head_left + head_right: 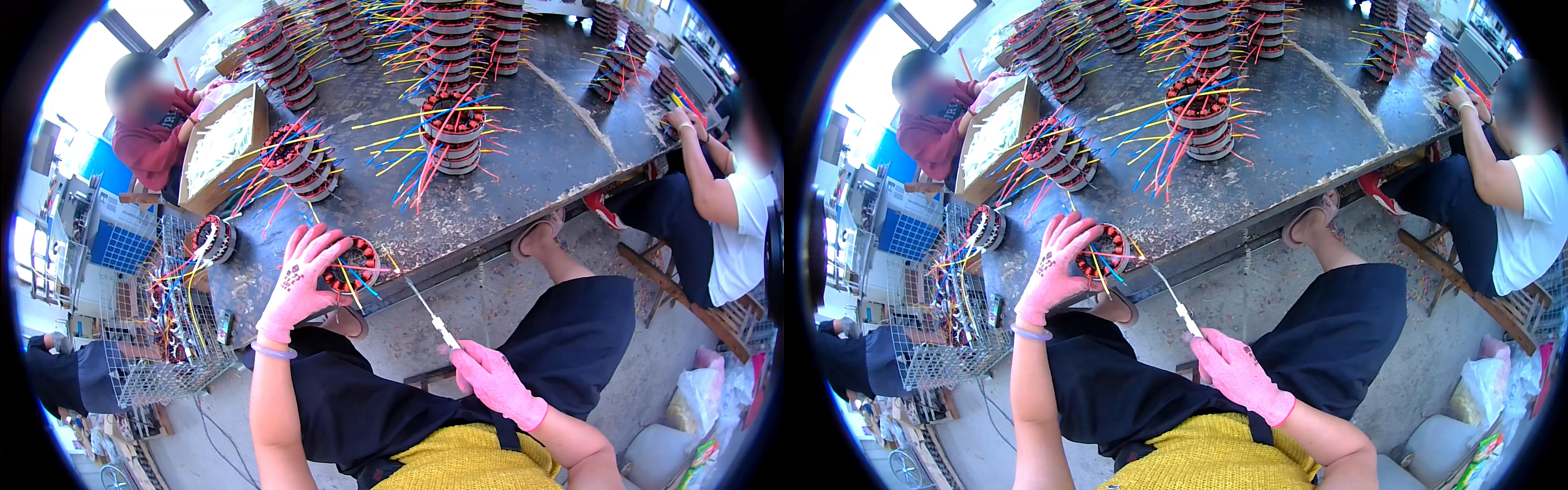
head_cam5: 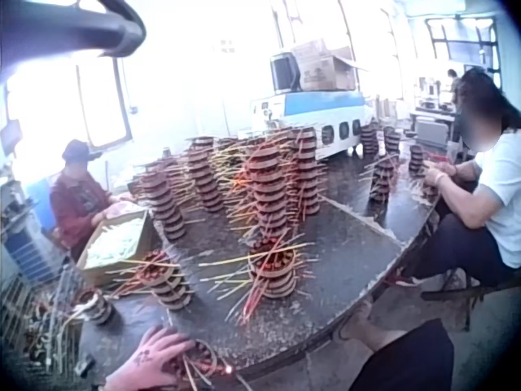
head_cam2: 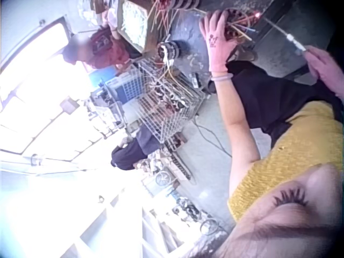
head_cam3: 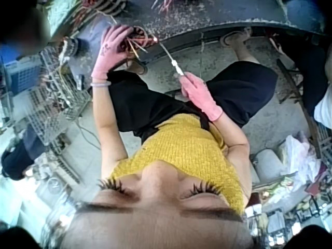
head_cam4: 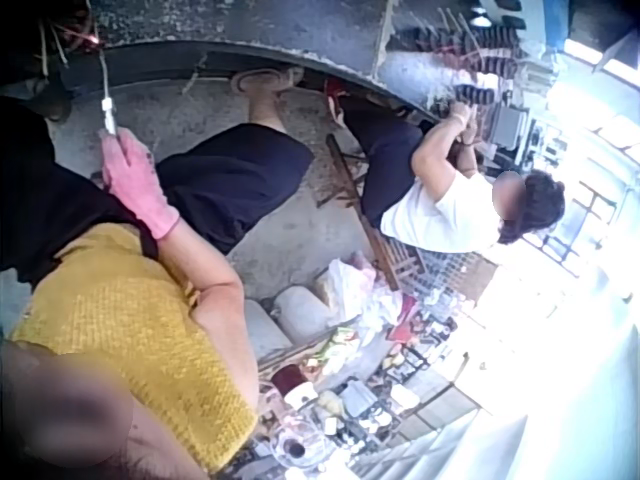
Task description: The person uses a soldering iron and a small torch to connect wires on a motor stator before placing it onto a stack. They repeat this process with multiple components from the table.
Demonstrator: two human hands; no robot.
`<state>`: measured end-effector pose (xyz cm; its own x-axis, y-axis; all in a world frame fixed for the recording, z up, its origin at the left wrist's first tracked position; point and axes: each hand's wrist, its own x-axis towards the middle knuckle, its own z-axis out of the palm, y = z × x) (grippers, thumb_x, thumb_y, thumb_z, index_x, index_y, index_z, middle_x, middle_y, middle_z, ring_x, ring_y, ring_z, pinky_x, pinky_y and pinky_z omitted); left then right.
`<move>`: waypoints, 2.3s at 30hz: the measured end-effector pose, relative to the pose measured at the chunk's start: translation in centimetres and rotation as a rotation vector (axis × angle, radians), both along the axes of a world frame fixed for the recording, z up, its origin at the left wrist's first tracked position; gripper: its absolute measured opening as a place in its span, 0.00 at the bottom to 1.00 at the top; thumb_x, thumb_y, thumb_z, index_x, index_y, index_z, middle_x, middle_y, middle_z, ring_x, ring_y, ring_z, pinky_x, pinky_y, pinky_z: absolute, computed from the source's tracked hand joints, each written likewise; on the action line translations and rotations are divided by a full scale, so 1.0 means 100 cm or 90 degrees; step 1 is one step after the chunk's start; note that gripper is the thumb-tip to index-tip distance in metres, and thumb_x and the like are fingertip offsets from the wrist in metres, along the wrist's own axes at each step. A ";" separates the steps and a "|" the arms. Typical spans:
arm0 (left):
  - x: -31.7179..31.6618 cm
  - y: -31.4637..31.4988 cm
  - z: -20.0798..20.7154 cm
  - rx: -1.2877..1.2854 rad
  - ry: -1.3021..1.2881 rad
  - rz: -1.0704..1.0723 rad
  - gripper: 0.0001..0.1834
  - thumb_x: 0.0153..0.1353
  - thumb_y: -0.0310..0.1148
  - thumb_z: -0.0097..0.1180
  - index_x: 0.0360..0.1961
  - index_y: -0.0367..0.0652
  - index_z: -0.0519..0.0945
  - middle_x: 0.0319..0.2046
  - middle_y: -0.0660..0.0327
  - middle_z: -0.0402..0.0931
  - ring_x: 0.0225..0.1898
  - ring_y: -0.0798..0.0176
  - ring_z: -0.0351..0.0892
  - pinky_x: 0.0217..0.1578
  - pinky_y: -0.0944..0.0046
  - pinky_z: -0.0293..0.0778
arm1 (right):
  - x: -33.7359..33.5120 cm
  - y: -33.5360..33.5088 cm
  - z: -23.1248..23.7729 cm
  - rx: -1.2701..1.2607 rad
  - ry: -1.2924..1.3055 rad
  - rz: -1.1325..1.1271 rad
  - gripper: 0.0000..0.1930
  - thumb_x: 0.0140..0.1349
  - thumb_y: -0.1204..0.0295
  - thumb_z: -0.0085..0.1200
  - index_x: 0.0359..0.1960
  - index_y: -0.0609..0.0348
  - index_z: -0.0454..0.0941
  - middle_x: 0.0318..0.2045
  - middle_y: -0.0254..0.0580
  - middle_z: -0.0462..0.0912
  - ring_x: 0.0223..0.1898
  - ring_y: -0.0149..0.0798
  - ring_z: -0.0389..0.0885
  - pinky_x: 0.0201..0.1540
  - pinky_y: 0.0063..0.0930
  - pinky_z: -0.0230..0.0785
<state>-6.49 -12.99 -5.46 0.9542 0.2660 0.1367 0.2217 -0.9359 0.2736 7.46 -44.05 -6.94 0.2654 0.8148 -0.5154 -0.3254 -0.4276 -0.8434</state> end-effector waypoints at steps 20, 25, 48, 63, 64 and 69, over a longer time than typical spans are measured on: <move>0.000 -0.002 0.002 -0.014 0.013 0.013 0.51 0.32 0.39 0.77 0.65 0.51 0.74 0.65 0.61 0.70 0.72 0.50 0.58 0.75 0.45 0.46 | -0.003 0.002 0.001 0.014 -0.011 -0.016 0.19 0.74 0.63 0.44 0.54 0.65 0.78 0.21 0.32 0.71 0.23 0.24 0.68 0.28 0.24 0.62; 0.002 -0.004 0.002 -0.020 0.015 0.016 0.50 0.32 0.39 0.77 0.64 0.51 0.74 0.65 0.60 0.70 0.73 0.50 0.57 0.75 0.45 0.46 | 0.000 0.002 -0.001 0.018 -0.021 0.009 0.18 0.75 0.63 0.43 0.54 0.66 0.76 0.22 0.35 0.73 0.23 0.25 0.72 0.29 0.26 0.67; 0.001 -0.002 0.000 -0.008 -0.011 0.009 0.52 0.28 0.39 0.78 0.64 0.52 0.74 0.63 0.61 0.71 0.70 0.49 0.62 0.73 0.44 0.50 | -0.001 0.003 0.003 0.014 -0.014 0.009 0.18 0.75 0.63 0.43 0.53 0.66 0.76 0.23 0.38 0.74 0.23 0.27 0.73 0.30 0.26 0.67; 0.001 -0.003 0.001 -0.016 -0.005 0.009 0.50 0.30 0.37 0.77 0.63 0.51 0.74 0.63 0.61 0.70 0.71 0.49 0.60 0.74 0.44 0.48 | 0.001 0.003 0.004 0.008 -0.052 0.022 0.19 0.74 0.62 0.43 0.53 0.65 0.76 0.22 0.37 0.74 0.23 0.27 0.73 0.29 0.27 0.67; 0.001 -0.003 0.001 -0.015 -0.004 0.008 0.50 0.30 0.37 0.77 0.63 0.51 0.74 0.64 0.61 0.70 0.71 0.49 0.60 0.74 0.44 0.48 | 0.001 0.003 0.004 0.008 -0.052 0.022 0.18 0.74 0.62 0.43 0.53 0.65 0.76 0.22 0.37 0.74 0.23 0.27 0.73 0.30 0.27 0.67; 0.001 -0.002 0.001 -0.018 0.000 0.011 0.50 0.30 0.38 0.77 0.64 0.51 0.74 0.64 0.61 0.70 0.72 0.49 0.59 0.74 0.45 0.47 | 0.000 0.002 0.001 0.004 -0.054 0.012 0.19 0.74 0.62 0.43 0.53 0.64 0.77 0.22 0.36 0.74 0.23 0.28 0.73 0.30 0.27 0.67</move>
<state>-6.39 -13.24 -5.37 0.9497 0.2855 0.1287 0.2370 -0.9239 0.3005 7.49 -43.88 -6.85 0.2925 0.8233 -0.4864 -0.2448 -0.4272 -0.8704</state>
